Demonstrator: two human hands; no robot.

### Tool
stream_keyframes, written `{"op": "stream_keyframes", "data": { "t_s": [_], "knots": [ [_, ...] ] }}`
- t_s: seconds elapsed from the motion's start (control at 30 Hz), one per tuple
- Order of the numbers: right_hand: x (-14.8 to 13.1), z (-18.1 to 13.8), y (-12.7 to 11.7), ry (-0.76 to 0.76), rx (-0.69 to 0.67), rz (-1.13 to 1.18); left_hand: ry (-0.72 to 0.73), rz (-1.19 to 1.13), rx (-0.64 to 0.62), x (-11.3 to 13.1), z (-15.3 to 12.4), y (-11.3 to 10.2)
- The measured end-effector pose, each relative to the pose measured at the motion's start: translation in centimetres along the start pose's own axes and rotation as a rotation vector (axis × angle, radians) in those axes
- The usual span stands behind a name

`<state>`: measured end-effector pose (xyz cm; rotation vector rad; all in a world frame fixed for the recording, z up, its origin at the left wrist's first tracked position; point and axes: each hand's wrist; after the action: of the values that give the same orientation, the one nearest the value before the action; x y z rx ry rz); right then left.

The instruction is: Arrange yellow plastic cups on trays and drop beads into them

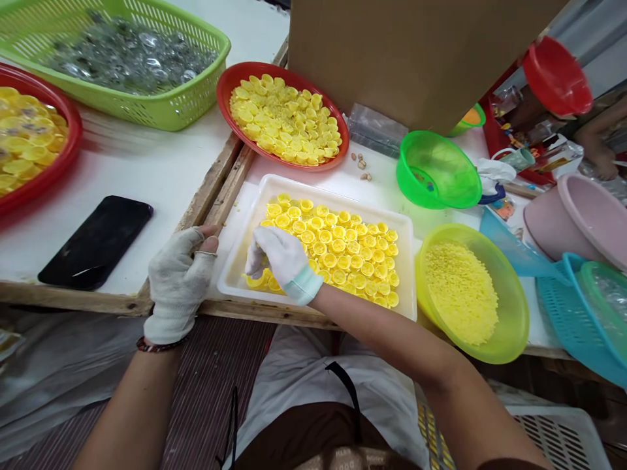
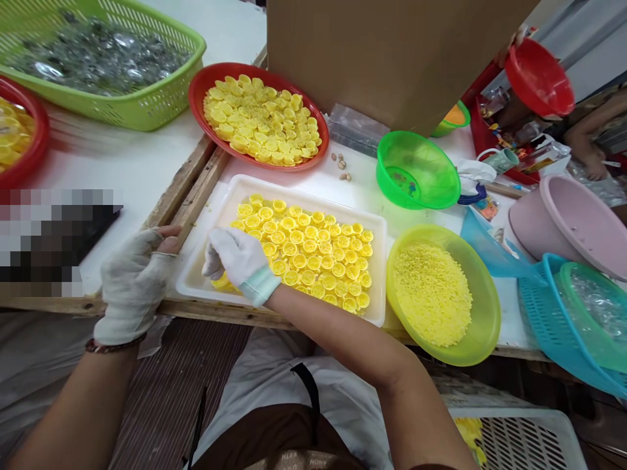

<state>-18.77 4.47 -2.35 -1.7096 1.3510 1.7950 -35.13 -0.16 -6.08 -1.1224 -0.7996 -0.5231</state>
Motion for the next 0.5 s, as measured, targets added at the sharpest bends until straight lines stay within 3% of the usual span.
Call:
{"op": "stream_keyframes", "data": {
  "t_s": [0.1,0.2,0.33,0.4,0.5],
  "knots": [
    [-2.7,-0.5,-1.4,0.079,0.076,0.112,0.0,0.012,-0.001,0.0,0.0,0.0],
    [-7.7,-5.1,-6.9,0.006,0.221,0.01,-0.012,0.014,-0.005,0.1,-0.1,0.0],
    [-12.4,-16.2,-17.8,-0.201,0.765,-0.544,-0.036,0.008,0.001,-0.1,-0.1,0.1],
    [-12.2,-21.3,-22.3,-0.082,0.939,-1.04,-0.031,0.018,-0.001,-0.1,0.0,0.1],
    [-9.3,-25.6,-25.4,0.212,0.634,-1.498,-0.021,0.044,-0.013,-0.2,0.1,0.2]
  ]
}}
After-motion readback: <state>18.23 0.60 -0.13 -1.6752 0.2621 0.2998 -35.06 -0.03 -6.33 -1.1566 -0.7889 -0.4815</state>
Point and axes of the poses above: each hand's wrist, its own z-axis towards the middle knuckle, its own y-axis out of the palm, x = y × z, and after that the axes turned 9 degrees about -x, right-handed
